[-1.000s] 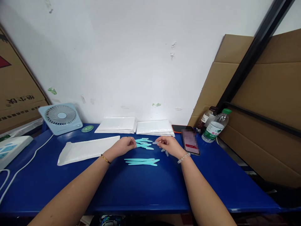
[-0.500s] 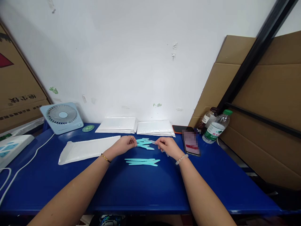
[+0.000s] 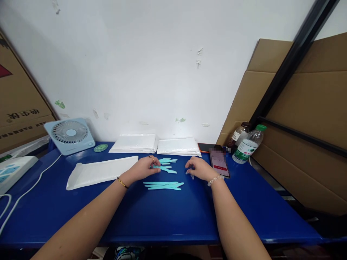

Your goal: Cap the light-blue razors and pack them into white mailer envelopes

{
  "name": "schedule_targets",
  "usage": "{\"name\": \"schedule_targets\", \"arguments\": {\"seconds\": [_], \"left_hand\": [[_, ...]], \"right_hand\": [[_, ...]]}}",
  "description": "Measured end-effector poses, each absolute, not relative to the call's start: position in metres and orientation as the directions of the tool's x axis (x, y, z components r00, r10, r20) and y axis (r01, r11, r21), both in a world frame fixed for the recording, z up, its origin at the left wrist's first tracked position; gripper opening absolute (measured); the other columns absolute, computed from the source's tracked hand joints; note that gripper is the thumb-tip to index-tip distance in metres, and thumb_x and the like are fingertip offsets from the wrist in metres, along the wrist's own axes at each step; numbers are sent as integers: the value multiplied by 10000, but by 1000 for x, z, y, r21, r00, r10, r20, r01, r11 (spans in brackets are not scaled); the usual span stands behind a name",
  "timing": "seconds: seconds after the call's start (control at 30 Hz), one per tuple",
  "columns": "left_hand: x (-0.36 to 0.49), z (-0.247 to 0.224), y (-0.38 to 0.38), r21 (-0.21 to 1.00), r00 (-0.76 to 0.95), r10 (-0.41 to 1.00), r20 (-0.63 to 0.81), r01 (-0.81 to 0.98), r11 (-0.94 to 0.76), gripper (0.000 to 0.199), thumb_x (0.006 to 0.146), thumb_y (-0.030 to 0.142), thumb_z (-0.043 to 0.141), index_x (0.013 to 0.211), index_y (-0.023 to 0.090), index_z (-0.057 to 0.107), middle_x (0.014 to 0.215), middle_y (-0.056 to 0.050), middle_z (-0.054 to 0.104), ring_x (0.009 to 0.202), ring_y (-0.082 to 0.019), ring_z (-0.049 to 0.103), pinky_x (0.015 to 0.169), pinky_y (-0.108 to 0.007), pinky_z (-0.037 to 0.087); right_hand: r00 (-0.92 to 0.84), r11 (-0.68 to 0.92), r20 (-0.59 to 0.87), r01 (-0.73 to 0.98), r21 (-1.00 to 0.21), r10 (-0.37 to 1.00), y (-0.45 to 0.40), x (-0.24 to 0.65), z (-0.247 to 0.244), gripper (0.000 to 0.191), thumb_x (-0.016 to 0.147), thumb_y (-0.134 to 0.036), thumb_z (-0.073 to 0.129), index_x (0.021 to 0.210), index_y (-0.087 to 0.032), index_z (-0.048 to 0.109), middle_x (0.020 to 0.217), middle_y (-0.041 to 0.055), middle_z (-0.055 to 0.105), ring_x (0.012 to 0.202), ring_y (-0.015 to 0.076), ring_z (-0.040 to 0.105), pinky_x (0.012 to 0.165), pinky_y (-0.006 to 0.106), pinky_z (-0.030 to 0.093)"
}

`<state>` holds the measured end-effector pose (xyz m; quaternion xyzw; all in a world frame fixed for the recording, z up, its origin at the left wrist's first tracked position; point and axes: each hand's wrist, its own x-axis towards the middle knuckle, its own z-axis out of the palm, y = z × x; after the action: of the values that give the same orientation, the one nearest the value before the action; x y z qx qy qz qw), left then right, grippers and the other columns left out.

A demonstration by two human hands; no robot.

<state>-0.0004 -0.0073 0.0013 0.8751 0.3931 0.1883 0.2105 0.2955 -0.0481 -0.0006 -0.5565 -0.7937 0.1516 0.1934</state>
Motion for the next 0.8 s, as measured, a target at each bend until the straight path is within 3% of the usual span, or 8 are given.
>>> {"name": "schedule_targets", "arguments": {"seconds": [0.1,0.23,0.33,0.4,0.5,0.63,0.8], "left_hand": [[3,3,-17,514,742,670,-12,579,-633,258,694,421,666,851,217,678,835,-15,654,761,-169,588,610,-235,406],[8,4,-22,489,717,692,-89,636,-597,140,736,330,606,755,205,668,753,-13,668,678,-157,575,546,-236,356],[8,1,-19,523,689,723,-46,634,-570,132,762,301,557,738,196,634,750,-18,665,668,-156,568,555,-241,358],[5,0,-15,618,661,750,-8,593,-516,164,814,306,483,795,193,600,756,-16,655,658,-147,568,577,-240,381],[3,-1,-11,736,590,806,52,523,-430,235,883,348,370,923,193,543,759,-5,628,648,-136,556,608,-243,409],[6,4,-11,710,588,796,140,500,-495,356,890,468,357,935,186,569,804,-14,609,708,-147,536,661,-253,416],[6,11,-14,702,687,718,113,456,-547,473,914,480,296,878,195,672,899,-26,631,829,-163,552,785,-256,405]], "right_hand": [[-319,322,81,849,-419,944,-46,295,-6,67,699,-189,644,763,-189,667,838,37,617,725,156,594,655,247,451],[-267,269,72,837,-477,961,-45,288,-10,50,739,-240,625,742,-191,617,768,21,626,647,140,585,581,233,434],[-221,223,79,765,-605,972,-46,285,-7,108,779,-305,602,780,-198,595,666,-6,618,575,133,585,536,229,433],[-203,223,113,681,-697,973,-47,283,-4,160,786,-350,603,815,-193,609,659,-6,622,557,135,600,536,238,456],[-178,258,191,552,-793,965,-49,282,-1,255,787,-412,603,885,-182,649,750,32,675,675,171,666,645,278,520],[-80,258,246,359,-897,966,-50,276,2,362,769,-475,619,972,-176,650,900,86,716,882,223,690,810,343,536],[40,313,343,321,-894,939,-56,265,9,377,722,-479,683,920,-160,658,735,73,709,729,228,702,737,364,555]]}}
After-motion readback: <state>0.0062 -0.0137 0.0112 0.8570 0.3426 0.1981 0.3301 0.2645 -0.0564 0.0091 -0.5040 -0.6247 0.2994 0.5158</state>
